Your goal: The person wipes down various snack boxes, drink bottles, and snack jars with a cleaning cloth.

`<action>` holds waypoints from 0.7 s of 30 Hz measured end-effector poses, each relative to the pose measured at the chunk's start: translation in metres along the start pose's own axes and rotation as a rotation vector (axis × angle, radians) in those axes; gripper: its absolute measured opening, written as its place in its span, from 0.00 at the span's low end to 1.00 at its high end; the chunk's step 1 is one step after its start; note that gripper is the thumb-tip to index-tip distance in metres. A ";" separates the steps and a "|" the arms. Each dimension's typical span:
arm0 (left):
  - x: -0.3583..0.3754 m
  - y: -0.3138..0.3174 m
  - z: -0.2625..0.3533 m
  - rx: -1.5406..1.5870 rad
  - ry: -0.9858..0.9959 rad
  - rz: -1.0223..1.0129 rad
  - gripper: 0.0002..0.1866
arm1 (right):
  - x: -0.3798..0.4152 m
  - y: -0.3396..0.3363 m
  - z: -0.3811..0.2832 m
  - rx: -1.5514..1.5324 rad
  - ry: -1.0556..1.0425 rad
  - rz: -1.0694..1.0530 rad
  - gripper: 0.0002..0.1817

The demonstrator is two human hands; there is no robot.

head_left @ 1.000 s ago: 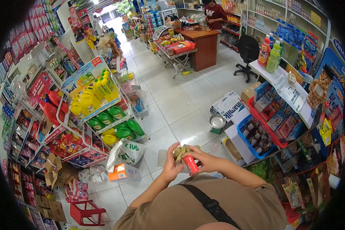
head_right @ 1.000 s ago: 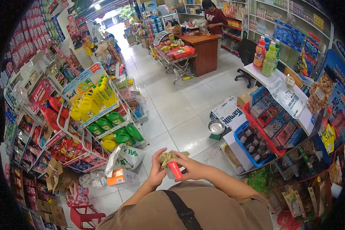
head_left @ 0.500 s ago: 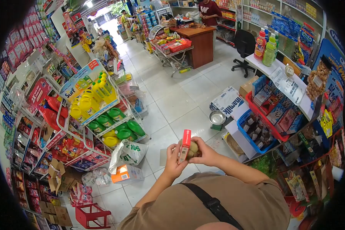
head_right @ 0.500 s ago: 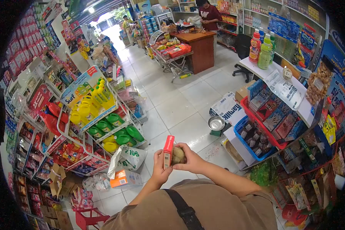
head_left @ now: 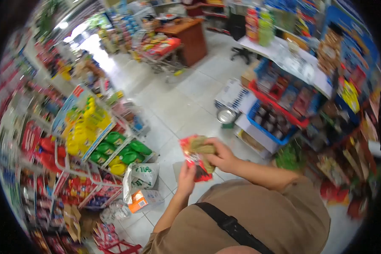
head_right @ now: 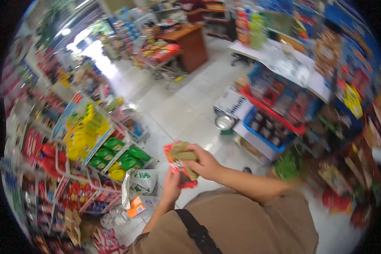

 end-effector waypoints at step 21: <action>-0.113 0.188 -0.060 -0.138 -0.177 -0.282 0.29 | 0.177 -0.207 -0.026 0.079 0.383 0.452 0.17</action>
Point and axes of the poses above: each hand's wrist, its own x-axis away from the middle knuckle, its own y-axis out of the palm, z = x × y, the point moved 2 cm from there along -x, towards the middle knuckle, and after that the axes turned 8 degrees about y, right-handed, at the moved point
